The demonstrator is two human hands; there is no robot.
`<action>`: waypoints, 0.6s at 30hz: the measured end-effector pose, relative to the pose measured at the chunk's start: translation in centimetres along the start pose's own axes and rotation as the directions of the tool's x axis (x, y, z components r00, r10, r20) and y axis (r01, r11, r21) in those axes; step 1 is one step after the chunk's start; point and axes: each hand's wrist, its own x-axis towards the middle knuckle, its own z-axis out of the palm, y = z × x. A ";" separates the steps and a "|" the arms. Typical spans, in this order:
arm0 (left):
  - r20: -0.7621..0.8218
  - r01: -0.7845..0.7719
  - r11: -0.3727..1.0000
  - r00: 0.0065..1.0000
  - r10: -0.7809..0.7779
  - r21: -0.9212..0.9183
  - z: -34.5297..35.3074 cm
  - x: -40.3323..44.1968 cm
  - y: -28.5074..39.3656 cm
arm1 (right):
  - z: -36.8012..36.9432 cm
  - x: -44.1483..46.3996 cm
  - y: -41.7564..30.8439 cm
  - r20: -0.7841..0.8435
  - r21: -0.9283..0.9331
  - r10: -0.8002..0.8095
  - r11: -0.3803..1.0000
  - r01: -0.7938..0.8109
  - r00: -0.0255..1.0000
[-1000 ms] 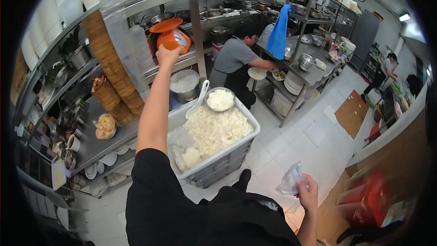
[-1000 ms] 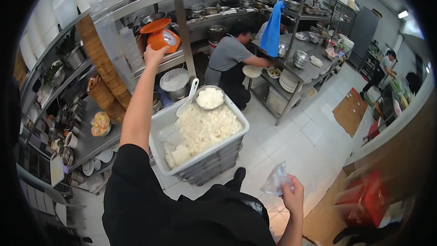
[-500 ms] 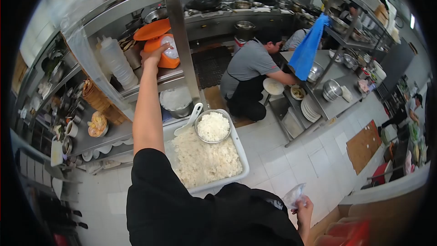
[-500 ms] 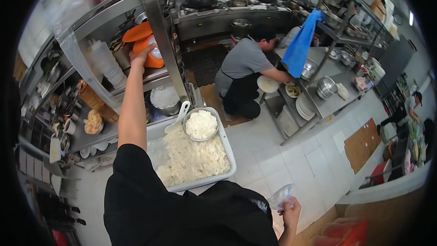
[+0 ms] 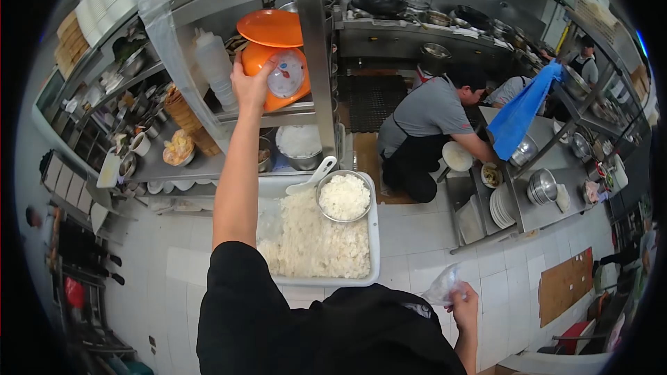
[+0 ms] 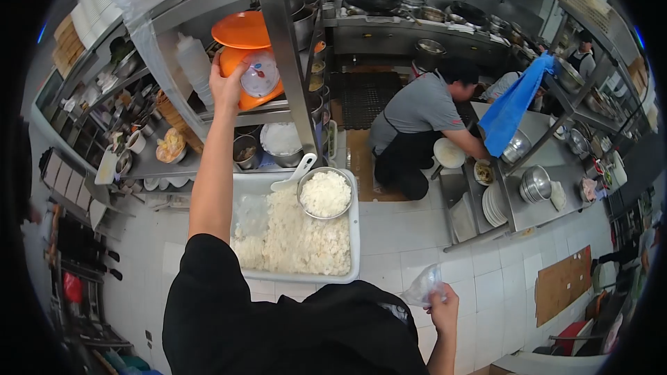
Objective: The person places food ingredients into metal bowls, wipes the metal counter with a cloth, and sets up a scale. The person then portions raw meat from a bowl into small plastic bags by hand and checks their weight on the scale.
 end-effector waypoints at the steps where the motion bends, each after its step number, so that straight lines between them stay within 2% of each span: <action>1: 0.002 -0.048 0.999 0.999 0.048 -0.021 -0.8 -0.4 0.5 | -0.1 0.5 0.1 0.016 -0.004 0.004 1.000 -0.004 1.000; 2: -0.002 -0.046 0.999 0.999 0.046 -0.007 -1.6 -1.0 1.0 | -0.2 0.8 0.3 0.046 -0.018 -0.009 1.000 0.009 0.999; 4: 0.047 0.014 0.976 0.999 -0.004 -0.216 -2.6 -1.3 1.7 | -0.3 1.3 0.0 0.070 -0.023 -0.021 0.999 0.023 0.997; 6: 0.039 -0.019 0.966 0.999 0.030 -0.257 -4.4 -1.9 1.4 | -0.4 1.8 -0.7 0.050 -0.027 -0.039 0.999 0.040 0.998; 7: 0.000 -0.027 0.995 1.000 0.028 -0.099 -5.5 -2.6 1.8 | -0.7 1.9 -1.1 0.059 0.013 -0.046 0.999 0.045 0.997; 8: 0.050 -0.017 0.990 0.998 0.024 -0.137 -7.3 -2.1 0.0 | -1.3 2.2 -1.1 0.037 0.061 -0.047 0.997 0.045 0.998; 9: 0.063 0.018 0.964 0.998 -0.002 -0.264 -7.8 -3.0 -0.3 | -2.2 2.6 -0.4 0.023 0.057 -0.053 0.997 0.052 0.998; 10: 0.075 0.072 0.962 0.996 -0.054 -0.265 -9.5 -3.2 -1.7 | -3.3 3.4 0.6 0.008 0.051 -0.056 0.997 0.056 0.998; 11: 0.053 0.176 0.953 0.984 -0.168 -0.246 -10.3 -4.6 -0.6 | -4.5 3.9 1.3 -0.018 0.023 -0.102 0.994 0.102 0.995; 12: 0.063 0.178 0.946 0.984 -0.167 -0.272 -10.3 -7.1 1.9 | -5.6 4.3 2.1 -0.024 -0.012 -0.150 0.989 0.150 0.988; 13: 0.028 0.254 0.929 0.966 -0.257 -0.270 -11.1 -8.8 2.4 | -6.7 4.4 3.0 -0.089 -0.001 -0.131 0.991 0.132 0.987; 14: 0.036 0.174 0.957 0.985 -0.170 -0.233 -12.2 -10.2 1.2 | -7.9 4.7 3.8 -0.126 -0.003 -0.145 0.989 0.146 0.981; 15: 0.016 0.188 0.957 0.982 -0.189 -0.220 -12.1 -12.6 1.8 | -9.1 4.9 4.5 -0.156 -0.008 -0.162 0.987 0.163 0.974; 16: 0.074 0.271 0.916 0.963 -0.260 -0.296 -11.1 -15.0 2.6 | -10.3 5.2 5.1 -0.201 -0.001 -0.155 0.987 0.158 0.967; 17: 0.024 0.366 0.883 0.926 -0.376 -0.293 -7.4 -18.7 5.7 | -11.8 5.6 5.5 -0.213 0.076 -0.145 0.984 0.164 0.966; 18: 0.124 0.437 0.820 0.898 -0.423 -0.369 -4.0 -22.6 8.6 | -13.3 5.9 5.9 -0.220 0.149 -0.139 0.973 0.174 0.966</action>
